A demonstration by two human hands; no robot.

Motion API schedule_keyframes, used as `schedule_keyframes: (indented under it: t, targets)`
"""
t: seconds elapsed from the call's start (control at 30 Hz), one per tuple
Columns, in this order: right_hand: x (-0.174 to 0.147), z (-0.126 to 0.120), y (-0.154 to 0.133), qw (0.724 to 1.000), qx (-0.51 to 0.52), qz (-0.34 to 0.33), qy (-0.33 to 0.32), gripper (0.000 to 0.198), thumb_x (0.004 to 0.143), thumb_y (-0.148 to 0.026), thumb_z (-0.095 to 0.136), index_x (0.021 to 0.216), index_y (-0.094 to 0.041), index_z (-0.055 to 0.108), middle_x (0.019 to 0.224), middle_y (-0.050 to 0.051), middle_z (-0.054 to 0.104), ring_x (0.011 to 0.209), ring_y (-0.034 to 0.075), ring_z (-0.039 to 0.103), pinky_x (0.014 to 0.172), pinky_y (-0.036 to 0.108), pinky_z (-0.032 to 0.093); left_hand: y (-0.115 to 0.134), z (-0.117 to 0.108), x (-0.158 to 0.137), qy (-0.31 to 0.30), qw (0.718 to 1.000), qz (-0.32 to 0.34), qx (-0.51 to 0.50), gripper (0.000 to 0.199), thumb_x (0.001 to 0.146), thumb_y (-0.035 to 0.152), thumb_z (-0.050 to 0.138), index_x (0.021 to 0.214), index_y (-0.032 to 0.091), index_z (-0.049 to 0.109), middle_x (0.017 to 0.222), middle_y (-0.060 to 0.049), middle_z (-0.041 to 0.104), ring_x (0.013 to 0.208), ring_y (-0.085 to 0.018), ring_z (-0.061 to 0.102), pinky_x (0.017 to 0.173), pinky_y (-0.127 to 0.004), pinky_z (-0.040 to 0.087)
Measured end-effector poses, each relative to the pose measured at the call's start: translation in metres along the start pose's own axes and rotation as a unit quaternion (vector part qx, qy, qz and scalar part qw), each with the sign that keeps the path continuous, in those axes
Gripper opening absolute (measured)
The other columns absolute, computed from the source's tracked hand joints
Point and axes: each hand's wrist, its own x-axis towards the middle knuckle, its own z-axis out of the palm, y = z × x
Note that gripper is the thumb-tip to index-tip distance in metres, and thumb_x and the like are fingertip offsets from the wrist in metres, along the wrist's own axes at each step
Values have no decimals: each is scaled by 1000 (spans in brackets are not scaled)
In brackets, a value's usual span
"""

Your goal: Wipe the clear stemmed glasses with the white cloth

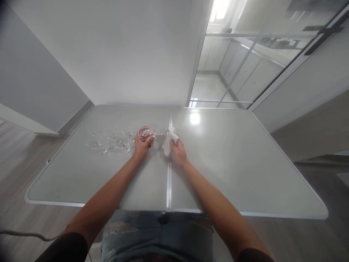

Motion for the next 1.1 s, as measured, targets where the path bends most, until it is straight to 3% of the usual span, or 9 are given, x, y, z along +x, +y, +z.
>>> schedule_keyframes:
  t: [0.17,0.3,0.4,0.53,0.67,0.77,0.9,1.0,1.1]
  targets:
    - [-2,-1,-5,998,17,-41,38,22,94,-48,61,104,-29,61,92,-1,57,85,16,55,77,27,48,2,1,-3,-18,1000,-2,17,59,64,40,89,110,22,57,83,2,70,40,-4,51,37,-17,35]
    - [2,-3,-3,999,3,-19,26,26,95,-49,58,114,-31,59,102,0,59,93,17,56,83,29,49,3,1,-4,-61,998,-1,10,59,63,40,90,110,22,57,82,2,70,40,-4,50,37,-17,35]
    - [3,-3,0,999,-31,-7,6,31,96,-51,55,120,-31,58,105,1,59,97,18,57,87,31,50,1,1,-2,-39,999,7,-6,60,66,40,88,112,24,55,85,3,69,40,-4,51,35,-16,31]
    - [-1,-1,-4,997,-71,-14,-26,25,97,-50,54,110,-29,59,95,0,56,87,17,55,82,29,49,-2,1,1,-2,1000,20,-18,58,69,40,87,113,25,52,85,5,67,39,-3,50,35,-16,31]
    - [-5,0,-10,997,-60,-53,-4,20,98,-48,54,102,-29,56,87,-1,51,79,15,51,75,27,47,-2,2,0,11,1000,27,-3,57,69,40,87,113,25,53,87,4,67,43,-5,55,36,-17,35]
    - [-2,-2,-9,997,-45,-54,11,21,98,-49,55,104,-29,56,91,-1,53,83,16,53,77,28,49,-1,2,-2,-31,999,20,-1,56,68,39,88,110,23,54,84,4,67,44,-5,55,37,-17,37]
    - [4,-5,0,999,-32,-2,10,33,96,-52,56,120,-30,57,106,2,61,96,19,58,84,32,51,1,1,-3,-75,997,16,-19,58,67,41,88,110,22,55,83,3,66,43,-5,54,36,-17,35]
    - [5,-5,3,999,-35,17,-10,38,95,-51,57,126,-29,58,114,3,63,104,21,58,90,34,51,0,1,-1,-36,999,24,-24,56,71,41,86,112,24,53,85,4,66,42,-4,53,35,-17,33]
    - [1,-2,-1,998,-53,-3,-23,29,95,-51,58,112,-27,63,100,2,62,93,19,58,84,32,50,0,1,2,7,999,33,-32,55,73,41,85,114,25,52,89,4,65,42,-3,52,36,-16,33]
